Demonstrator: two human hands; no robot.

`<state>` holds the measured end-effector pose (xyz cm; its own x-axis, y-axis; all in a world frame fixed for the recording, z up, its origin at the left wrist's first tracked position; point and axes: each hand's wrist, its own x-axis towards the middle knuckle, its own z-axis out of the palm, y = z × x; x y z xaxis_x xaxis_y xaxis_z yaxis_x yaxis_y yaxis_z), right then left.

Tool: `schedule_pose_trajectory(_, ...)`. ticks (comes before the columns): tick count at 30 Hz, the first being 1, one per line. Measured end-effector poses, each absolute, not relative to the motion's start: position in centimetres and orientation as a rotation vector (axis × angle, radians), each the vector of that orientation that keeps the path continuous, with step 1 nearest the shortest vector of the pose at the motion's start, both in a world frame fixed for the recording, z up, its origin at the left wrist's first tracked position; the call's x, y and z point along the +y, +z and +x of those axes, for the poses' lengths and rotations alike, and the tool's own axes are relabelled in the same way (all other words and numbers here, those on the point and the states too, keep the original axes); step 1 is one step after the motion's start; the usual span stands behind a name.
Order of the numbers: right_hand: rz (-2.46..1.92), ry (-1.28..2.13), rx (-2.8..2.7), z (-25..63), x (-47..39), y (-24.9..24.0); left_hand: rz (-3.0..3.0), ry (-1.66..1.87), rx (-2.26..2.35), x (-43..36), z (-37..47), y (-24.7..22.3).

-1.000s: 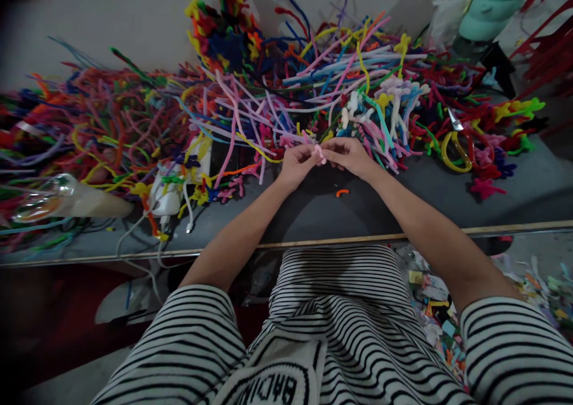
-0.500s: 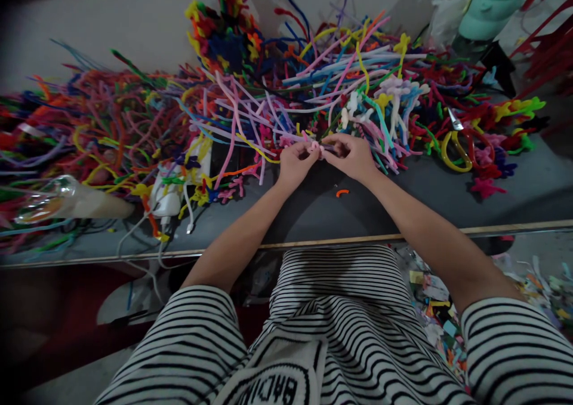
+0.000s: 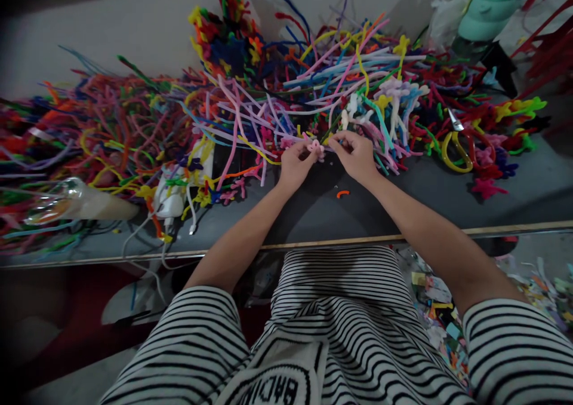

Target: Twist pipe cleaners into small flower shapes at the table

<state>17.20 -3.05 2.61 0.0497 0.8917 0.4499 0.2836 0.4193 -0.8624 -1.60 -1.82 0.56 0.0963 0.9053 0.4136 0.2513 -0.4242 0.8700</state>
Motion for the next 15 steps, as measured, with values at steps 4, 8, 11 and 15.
schedule_pose_trajectory(4,-1.084,0.794,-1.448,17.15,-2.74,1.99,1.746,1.334,1.183,-1.91,-1.75,0.76)
schedule_pose_trajectory(8,-1.028,0.821,-1.508,17.05,-2.73,1.90,1.825,1.291,1.175,-1.90,-1.90,0.91)
schedule_pose_trajectory(11,-0.999,0.737,-1.589,16.92,-3.03,2.29,1.943,1.269,1.096,-1.90,-1.92,0.97)
schedule_pose_trajectory(15,-1.015,0.693,-1.637,16.97,-3.21,2.68,1.973,1.254,0.980,-1.60,-1.89,0.73)
